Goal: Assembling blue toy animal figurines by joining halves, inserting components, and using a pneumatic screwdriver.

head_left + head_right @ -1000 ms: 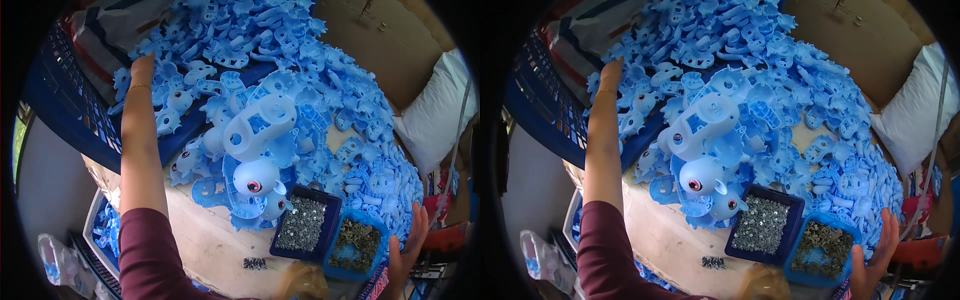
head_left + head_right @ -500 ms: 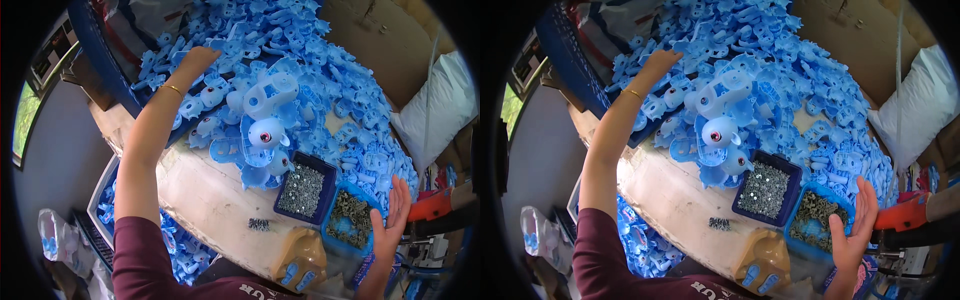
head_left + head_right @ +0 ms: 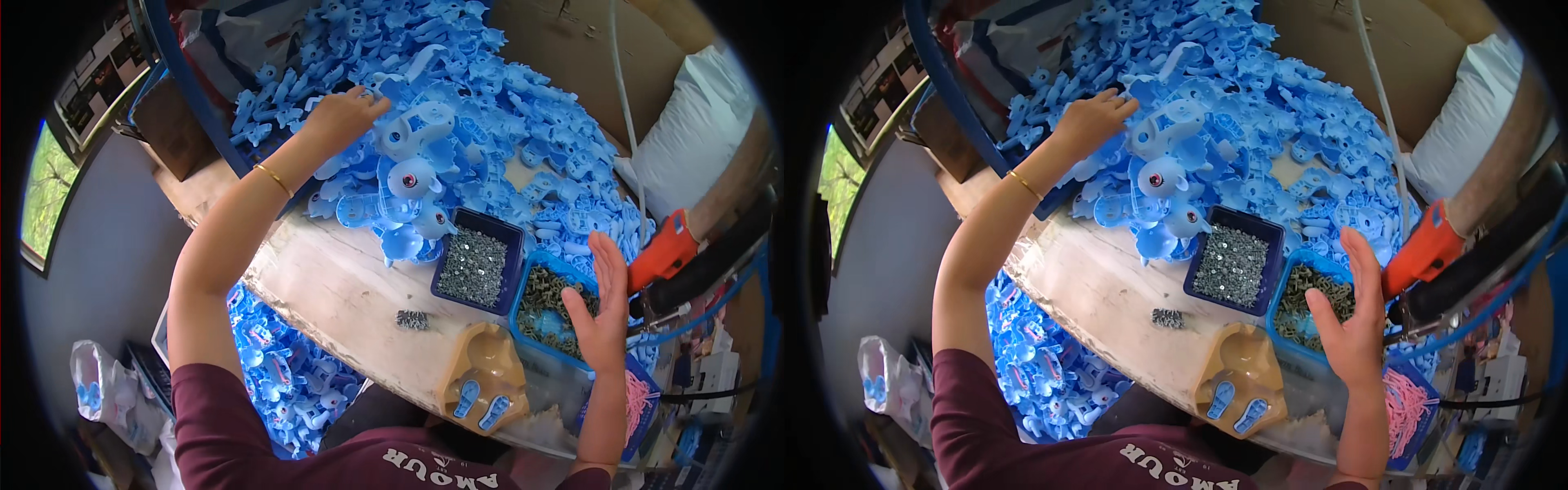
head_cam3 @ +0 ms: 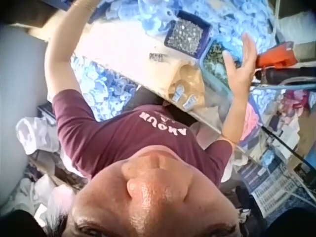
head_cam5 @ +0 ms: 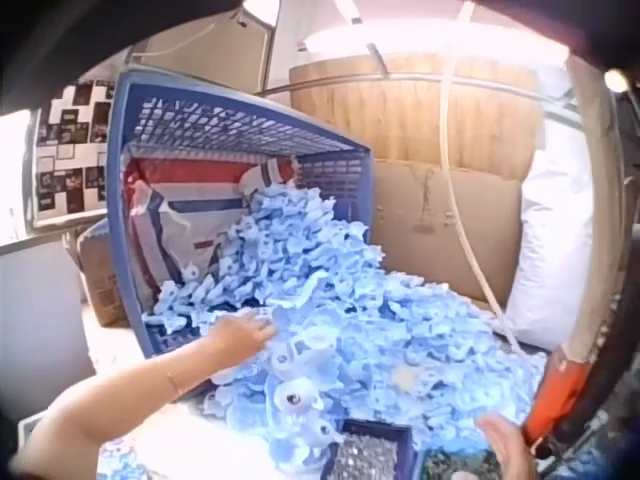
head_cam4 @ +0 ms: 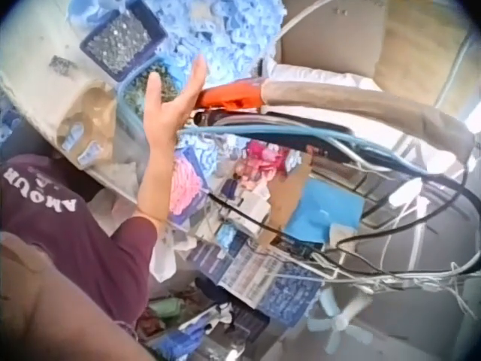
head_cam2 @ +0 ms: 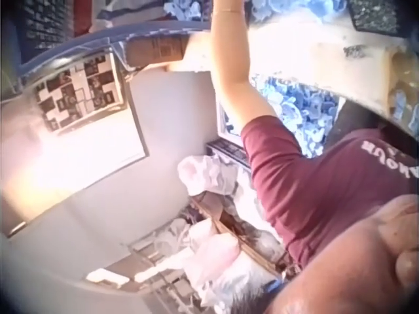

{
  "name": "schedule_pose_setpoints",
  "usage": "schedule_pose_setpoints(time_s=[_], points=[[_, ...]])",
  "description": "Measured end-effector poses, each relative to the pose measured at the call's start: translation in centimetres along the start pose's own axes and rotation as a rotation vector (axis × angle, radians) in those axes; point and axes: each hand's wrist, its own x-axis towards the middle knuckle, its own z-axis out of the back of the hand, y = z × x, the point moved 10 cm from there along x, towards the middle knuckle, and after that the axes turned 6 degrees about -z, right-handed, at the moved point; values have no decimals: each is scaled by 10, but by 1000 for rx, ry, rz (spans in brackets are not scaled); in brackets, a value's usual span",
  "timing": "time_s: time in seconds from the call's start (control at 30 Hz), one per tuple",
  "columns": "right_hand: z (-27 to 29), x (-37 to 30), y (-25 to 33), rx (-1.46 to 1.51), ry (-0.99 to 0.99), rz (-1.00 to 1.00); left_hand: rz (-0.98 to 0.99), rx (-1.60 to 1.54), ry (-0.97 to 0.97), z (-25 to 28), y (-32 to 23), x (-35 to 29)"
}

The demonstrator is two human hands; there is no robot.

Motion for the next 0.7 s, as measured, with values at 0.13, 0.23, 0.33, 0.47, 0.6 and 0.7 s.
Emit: schedule_pose_setpoints(time_s=[0.13,0.23,0.33,0.47,0.6,0.7], points=[[-3,0,6,-36,2,67,144,1,-116,32,19,-15],[-10,5,10,39,-8,93,321,-70,-171,55,44,-23],[-22,10,17,127,17,120,530,-117,-249,57,83,-58],[-35,16,17,282,44,155,753,-697,-682,58,86,-121],[-42,19,17,276,51,170,920,-1386,-840,48,13,-173],[-52,21,15,481,80,52,1017,-1538,-741,61,-65,-203]])
